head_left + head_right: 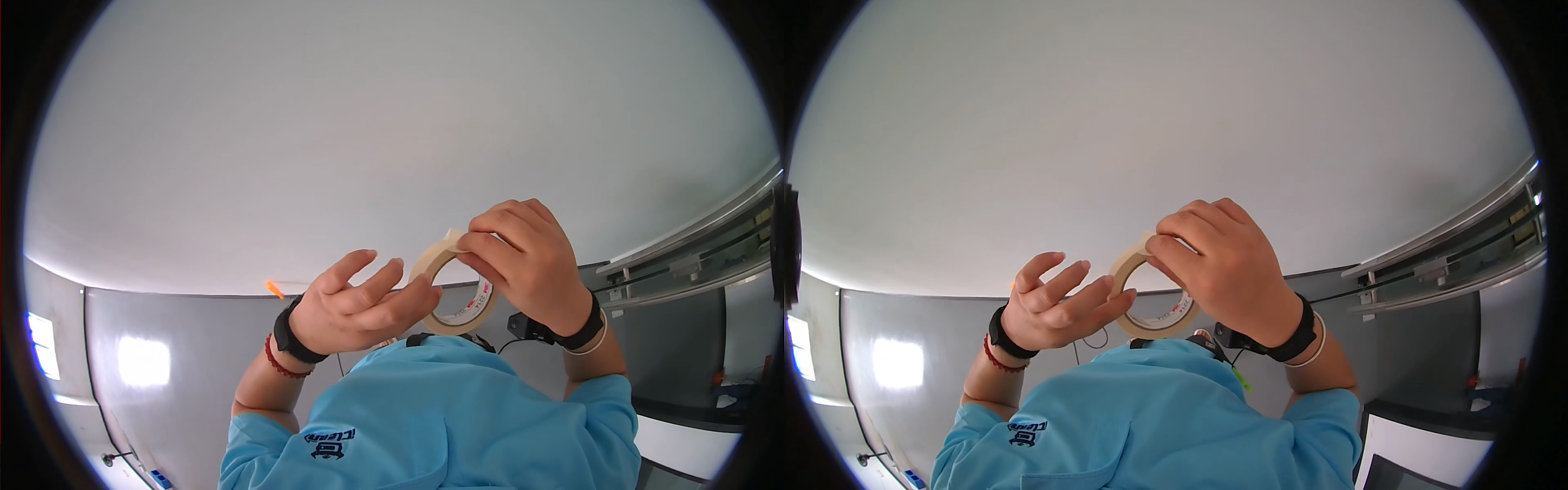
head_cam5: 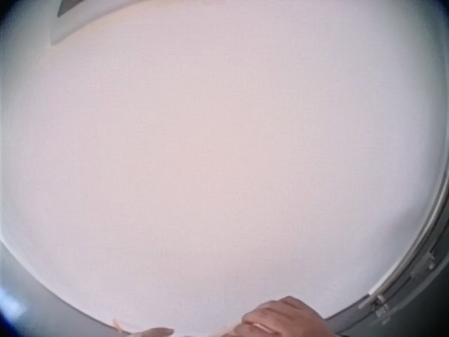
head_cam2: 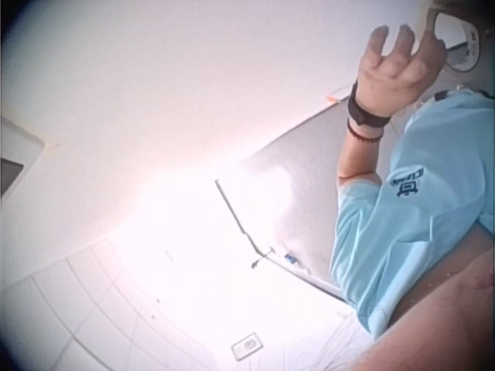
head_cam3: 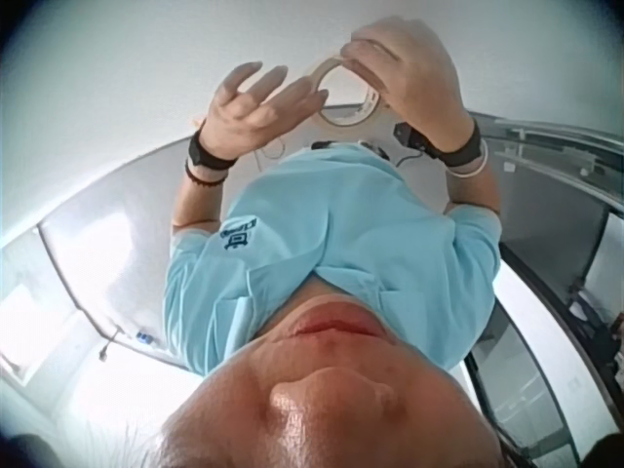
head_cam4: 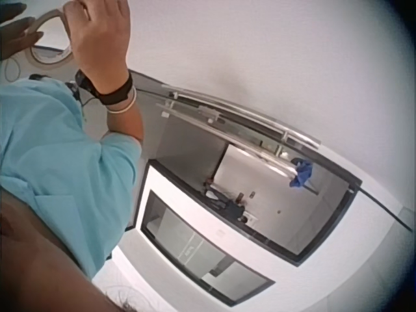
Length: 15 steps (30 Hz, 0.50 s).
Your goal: Applying masking tape around a wall-mounted panel and then using a paint roller over the taped area.
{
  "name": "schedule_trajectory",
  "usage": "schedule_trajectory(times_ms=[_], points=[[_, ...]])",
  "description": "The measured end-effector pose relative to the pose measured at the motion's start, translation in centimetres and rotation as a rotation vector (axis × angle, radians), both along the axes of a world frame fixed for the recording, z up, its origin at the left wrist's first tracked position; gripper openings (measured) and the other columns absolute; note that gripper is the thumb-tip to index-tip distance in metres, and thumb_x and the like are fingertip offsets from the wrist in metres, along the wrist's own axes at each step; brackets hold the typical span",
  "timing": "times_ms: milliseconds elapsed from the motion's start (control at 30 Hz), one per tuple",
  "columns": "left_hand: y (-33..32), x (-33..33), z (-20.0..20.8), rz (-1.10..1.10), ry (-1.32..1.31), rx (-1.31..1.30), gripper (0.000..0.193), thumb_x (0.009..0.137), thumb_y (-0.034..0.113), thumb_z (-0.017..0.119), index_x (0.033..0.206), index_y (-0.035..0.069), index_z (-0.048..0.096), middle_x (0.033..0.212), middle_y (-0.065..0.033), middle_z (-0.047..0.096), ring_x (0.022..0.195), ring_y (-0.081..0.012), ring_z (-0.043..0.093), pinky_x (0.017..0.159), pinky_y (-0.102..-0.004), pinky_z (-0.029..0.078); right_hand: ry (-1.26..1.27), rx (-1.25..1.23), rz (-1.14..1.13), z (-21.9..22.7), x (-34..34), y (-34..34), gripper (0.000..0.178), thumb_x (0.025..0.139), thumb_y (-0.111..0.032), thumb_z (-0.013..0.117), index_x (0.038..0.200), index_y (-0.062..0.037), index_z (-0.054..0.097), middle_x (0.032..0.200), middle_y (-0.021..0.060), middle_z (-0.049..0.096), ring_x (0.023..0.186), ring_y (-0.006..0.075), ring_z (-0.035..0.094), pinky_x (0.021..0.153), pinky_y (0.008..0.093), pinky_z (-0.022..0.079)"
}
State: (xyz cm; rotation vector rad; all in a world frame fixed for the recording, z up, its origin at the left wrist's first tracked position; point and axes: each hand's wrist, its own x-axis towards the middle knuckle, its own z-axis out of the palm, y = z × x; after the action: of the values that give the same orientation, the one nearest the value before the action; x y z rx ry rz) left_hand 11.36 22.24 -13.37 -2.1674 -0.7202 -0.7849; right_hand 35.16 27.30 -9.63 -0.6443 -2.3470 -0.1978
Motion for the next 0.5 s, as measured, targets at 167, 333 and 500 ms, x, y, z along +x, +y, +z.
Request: schedule_trajectory(times_ms=[167, 333, 500], points=[[1.4, -0.2, 0.0, -0.09, -0.026, -0.051, 0.022, 0.074, 0.024, 0.084, 0.092, 0.032, 0.075, 0.114, 0.006, 0.051, 0.102, -0.0151, 0.054, 0.083, -0.0307, 0.051, 0.164, -0.171, -0.047, 1.3, 0.3, 1.0, 0.011, 0.079, -0.01, 0.074, 0.084, -0.0099, 0.064, 0.085, 0.0005, 0.063, 0.076, 0.0197, 0.06, 0.067, 0.0324, 0.046], [2.3, 0.0, 1.7, -0.209, -0.086, -0.145, 0.029, 0.071, 0.013, 0.084, 0.097, 0.022, 0.076, 0.114, -0.0013, 0.051, 0.09, -0.0183, 0.06, 0.071, -0.0311, 0.054, 0.222, -0.171, -0.082, 3.2, 0.5, 2.4, 0.01, 0.08, -0.008, 0.072, 0.084, -0.0095, 0.064, 0.086, 0.0015, 0.064, 0.075, 0.0213, 0.06, 0.067, 0.0336, 0.046], [2.1, -0.2, 1.7, -0.299, -0.282, -0.458, 0.042, 0.072, -0.006, 0.073, 0.109, 0.015, 0.073, 0.123, -0.0136, 0.056, 0.088, -0.0246, 0.065, 0.071, -0.0342, 0.055, 0.217, -0.045, 0.028, 7.4, -0.1, 2.4, 0.01, 0.078, -0.008, 0.071, 0.084, -0.0108, 0.063, 0.084, 0.0026, 0.062, 0.077, 0.0234, 0.059, 0.067, 0.0353, 0.044]])
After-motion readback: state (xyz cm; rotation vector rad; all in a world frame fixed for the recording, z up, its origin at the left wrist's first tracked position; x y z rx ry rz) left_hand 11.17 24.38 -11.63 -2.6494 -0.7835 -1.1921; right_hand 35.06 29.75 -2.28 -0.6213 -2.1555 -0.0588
